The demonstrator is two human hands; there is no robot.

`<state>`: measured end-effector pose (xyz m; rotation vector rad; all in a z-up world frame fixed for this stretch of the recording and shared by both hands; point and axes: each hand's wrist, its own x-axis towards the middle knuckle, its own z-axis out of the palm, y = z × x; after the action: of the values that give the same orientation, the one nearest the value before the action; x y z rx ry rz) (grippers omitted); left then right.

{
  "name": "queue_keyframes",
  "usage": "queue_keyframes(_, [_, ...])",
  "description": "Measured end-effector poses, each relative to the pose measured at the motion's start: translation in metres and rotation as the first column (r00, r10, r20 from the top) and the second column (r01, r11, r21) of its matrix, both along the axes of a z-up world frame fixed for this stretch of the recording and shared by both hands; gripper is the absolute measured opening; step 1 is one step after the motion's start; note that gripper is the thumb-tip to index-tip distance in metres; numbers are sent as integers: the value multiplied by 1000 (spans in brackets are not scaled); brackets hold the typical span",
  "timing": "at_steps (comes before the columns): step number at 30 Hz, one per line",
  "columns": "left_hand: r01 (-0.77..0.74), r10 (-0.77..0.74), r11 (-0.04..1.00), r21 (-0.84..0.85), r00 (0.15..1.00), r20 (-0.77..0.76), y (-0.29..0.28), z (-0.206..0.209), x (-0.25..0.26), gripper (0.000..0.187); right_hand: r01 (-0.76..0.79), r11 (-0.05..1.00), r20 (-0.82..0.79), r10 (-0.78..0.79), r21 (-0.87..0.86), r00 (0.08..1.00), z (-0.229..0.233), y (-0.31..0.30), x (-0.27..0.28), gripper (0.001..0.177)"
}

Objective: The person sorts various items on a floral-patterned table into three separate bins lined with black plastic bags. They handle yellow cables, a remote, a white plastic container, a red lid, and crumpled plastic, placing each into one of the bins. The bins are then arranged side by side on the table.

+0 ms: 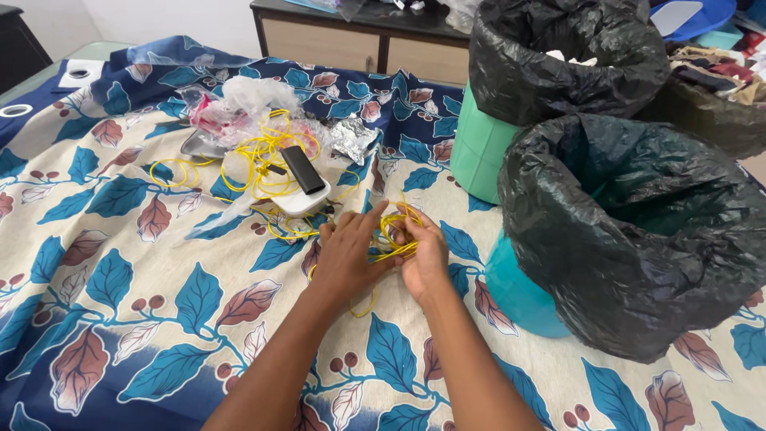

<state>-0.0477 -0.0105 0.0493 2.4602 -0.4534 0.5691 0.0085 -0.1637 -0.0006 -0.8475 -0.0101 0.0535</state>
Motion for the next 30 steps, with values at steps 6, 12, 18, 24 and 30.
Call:
queue_keyframes(6, [20,-11,999,35,966,-257,-1,2,5,130,23,962,-77,-2,273,997,-13,-17,11,22])
queue_keyframes(12, [52,-60,976,214,998,32,8,-2,2,45,140,948,-146,-101,285,984,-18,-29,17,20])
queue_keyframes(18, [-37,18,987,157,992,122,22,7,4,24,338,932,-206,-308,134,929,0,-27,6,19])
queue_keyframes(24, [74,-67,994,76,994,-90,19,17,1,42,549,824,-19,-557,-142,830,26,-14,-10,20])
queue_keyframes(30, [154,-155,788,-595,987,51,-3,-26,25,32,411,864,125,-392,-290,912,20,9,-13,24])
